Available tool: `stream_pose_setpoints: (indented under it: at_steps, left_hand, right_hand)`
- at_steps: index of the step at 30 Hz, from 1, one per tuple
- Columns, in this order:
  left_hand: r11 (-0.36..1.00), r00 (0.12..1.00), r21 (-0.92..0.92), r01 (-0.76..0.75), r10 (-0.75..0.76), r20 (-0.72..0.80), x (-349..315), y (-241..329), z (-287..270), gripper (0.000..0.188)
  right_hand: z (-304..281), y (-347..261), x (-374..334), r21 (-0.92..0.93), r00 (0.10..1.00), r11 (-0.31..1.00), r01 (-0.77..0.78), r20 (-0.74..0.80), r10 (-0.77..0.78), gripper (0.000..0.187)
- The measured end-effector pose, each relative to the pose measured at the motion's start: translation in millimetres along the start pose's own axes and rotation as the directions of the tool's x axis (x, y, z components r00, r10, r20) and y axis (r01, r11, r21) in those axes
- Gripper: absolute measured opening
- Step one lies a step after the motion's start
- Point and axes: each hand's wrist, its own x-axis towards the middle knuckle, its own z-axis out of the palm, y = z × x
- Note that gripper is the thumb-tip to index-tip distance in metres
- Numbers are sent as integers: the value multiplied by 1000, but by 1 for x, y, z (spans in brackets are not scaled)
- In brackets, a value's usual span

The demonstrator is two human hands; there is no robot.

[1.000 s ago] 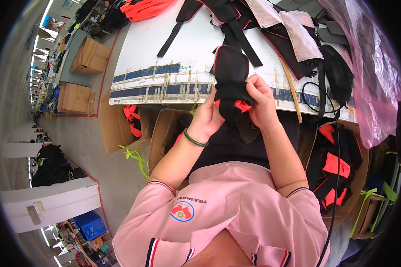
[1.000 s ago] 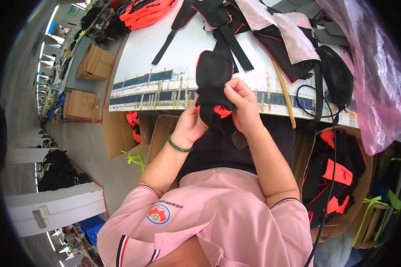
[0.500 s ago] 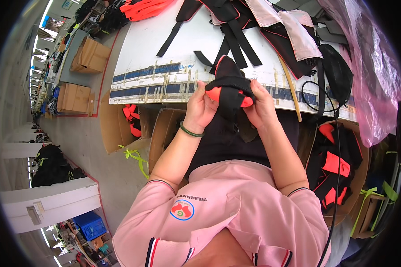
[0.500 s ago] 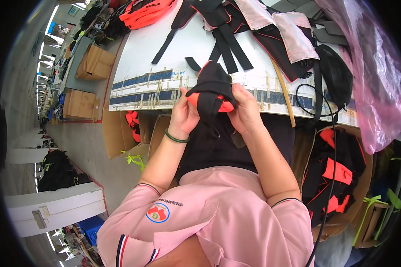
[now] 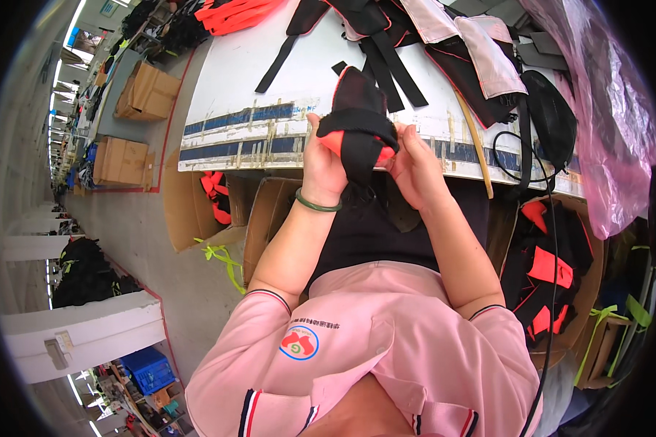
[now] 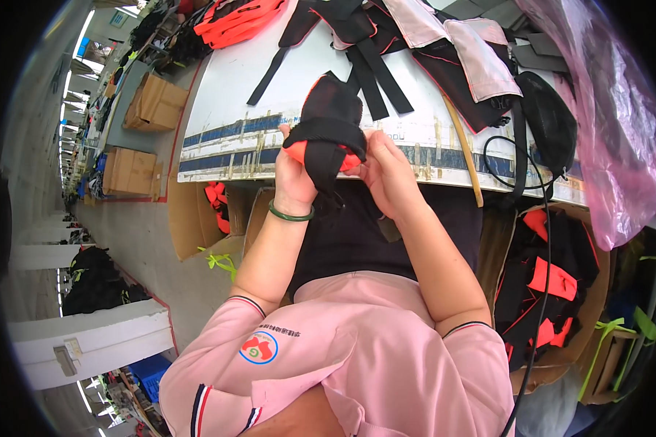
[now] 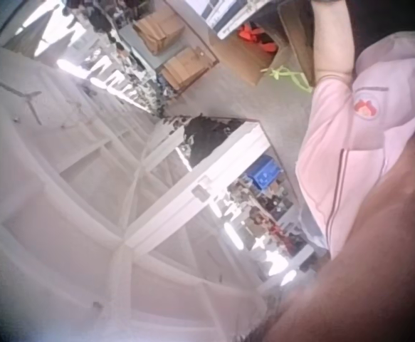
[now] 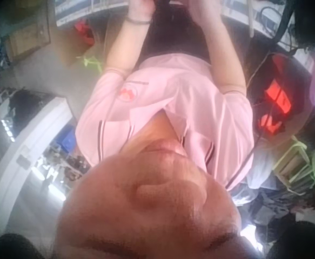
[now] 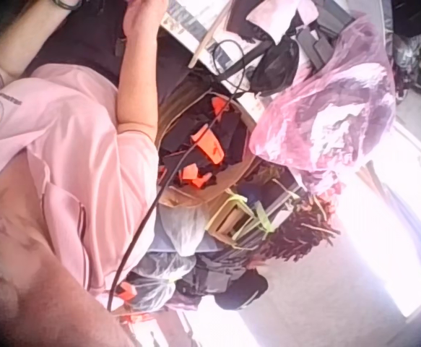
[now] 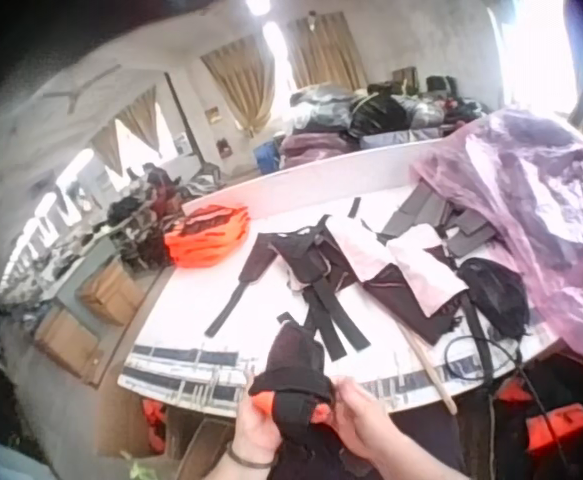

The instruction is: Assembling components of sports or safety gear by inserting padding and adjusting straps.

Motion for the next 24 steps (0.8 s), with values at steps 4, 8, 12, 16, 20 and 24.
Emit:
stream_pose_setpoints:
  at_steps: [4,8,12,16,20,24]
  left_hand:
    - [991,993,-130,43,-28,116,1,-2,-6,67]
    - [995,992,-100,28,-15,128,-10,-6,-14,61]
    - [997,997,19,-74,74,15,-22,-11,-2,47]
    - [991,993,73,-115,115,1,-25,-8,-26,40]
    - [992,993,82,-95,89,84,-27,-9,-23,34]
    - [991,995,85,-102,101,16,-25,-8,-7,28]
  right_hand:
    - [-13,10,-7,6,991,995,-104,91,103,22]
    - [-30,14,0,30,986,995,-98,141,93,18]
    - [-36,11,4,104,998,995,-1,67,-6,20]
    - [-27,1,3,134,993,988,73,86,-85,23]
    - [-27,-2,6,134,992,985,106,46,-114,18]
    - [-30,-6,9,-328,943,887,325,42,-330,15]
